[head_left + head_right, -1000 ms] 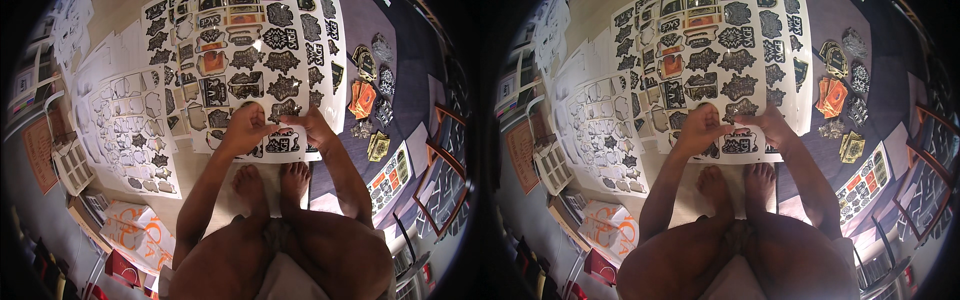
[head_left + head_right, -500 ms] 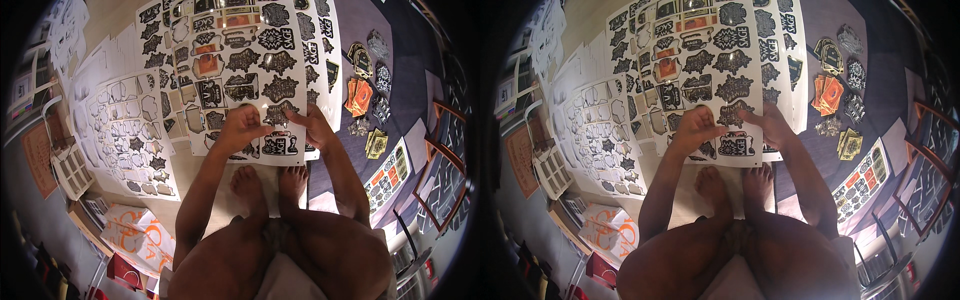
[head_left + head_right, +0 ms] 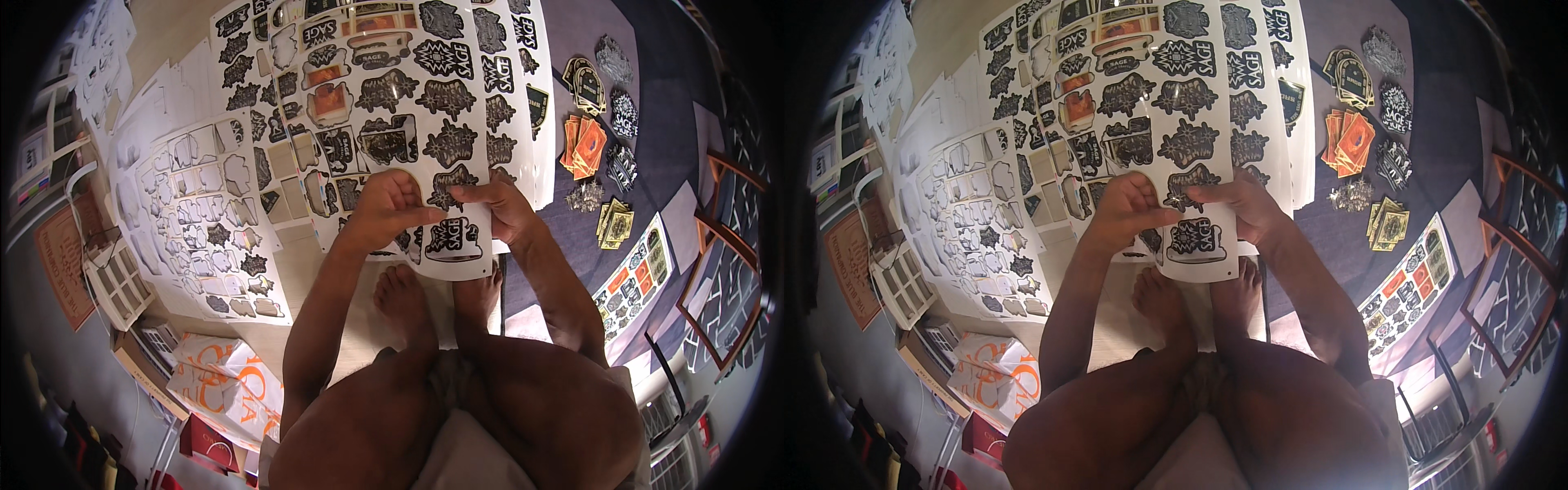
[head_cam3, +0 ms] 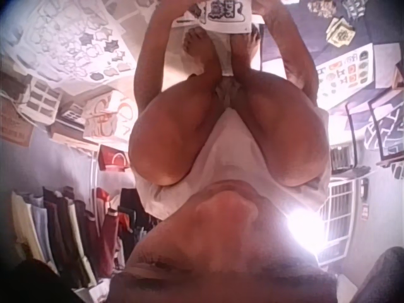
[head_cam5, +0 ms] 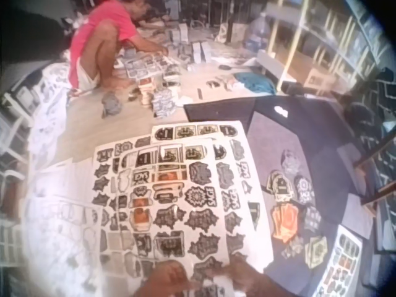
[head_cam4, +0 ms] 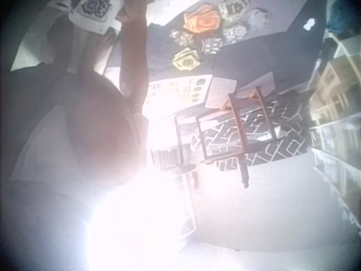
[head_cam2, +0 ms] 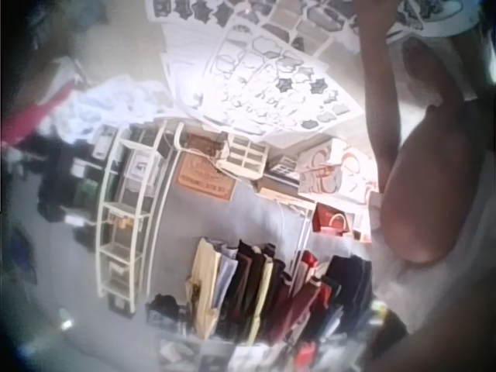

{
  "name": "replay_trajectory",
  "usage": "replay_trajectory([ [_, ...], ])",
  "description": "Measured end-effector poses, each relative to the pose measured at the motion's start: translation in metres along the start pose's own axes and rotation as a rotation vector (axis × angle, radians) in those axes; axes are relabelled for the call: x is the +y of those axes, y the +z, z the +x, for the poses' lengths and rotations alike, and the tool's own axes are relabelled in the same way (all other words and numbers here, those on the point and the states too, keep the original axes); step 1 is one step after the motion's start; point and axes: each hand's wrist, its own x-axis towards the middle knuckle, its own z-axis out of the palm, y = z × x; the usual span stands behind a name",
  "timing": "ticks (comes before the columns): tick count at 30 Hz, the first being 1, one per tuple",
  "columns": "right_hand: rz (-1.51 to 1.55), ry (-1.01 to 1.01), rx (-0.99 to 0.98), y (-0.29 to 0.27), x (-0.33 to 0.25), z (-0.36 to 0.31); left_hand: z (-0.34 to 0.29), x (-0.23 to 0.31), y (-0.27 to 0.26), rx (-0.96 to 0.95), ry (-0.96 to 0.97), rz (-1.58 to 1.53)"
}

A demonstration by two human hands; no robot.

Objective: The person peels individual stickers from a large printed sheet using their fingers. They remove each sticker and place it on the table, continuing the process across multiple designs.

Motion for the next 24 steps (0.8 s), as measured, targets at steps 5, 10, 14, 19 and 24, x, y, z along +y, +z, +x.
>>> replay_trajectory([
  [5, 0.017, -0.033, -0.007, 0.006, 0.002, -0.002, -0.002, 0.001, -0.002, 0.031, -0.035, -0.026],
  [10, -0.376, -0.199, 0.064, 0.007, -0.005, -0.011, -0.003, -0.001, 0.003, 0.175, -0.007, -0.012],
  [14, -0.416, -0.263, 0.147, 0.004, 0.001, -0.01, 0.002, -0.009, 0.017, 0.275, -0.022, -0.15],
  [19, -0.427, -0.255, 0.182, -0.003, 0.004, -0.003, 0.011, -0.019, 0.015, 0.243, -0.186, -0.14],
  [24, -0.44, -0.259, 0.203, -0.008, -0.006, 0.004, 0.019, -0.028, 0.017, 0.214, -0.164, -0.004],
])
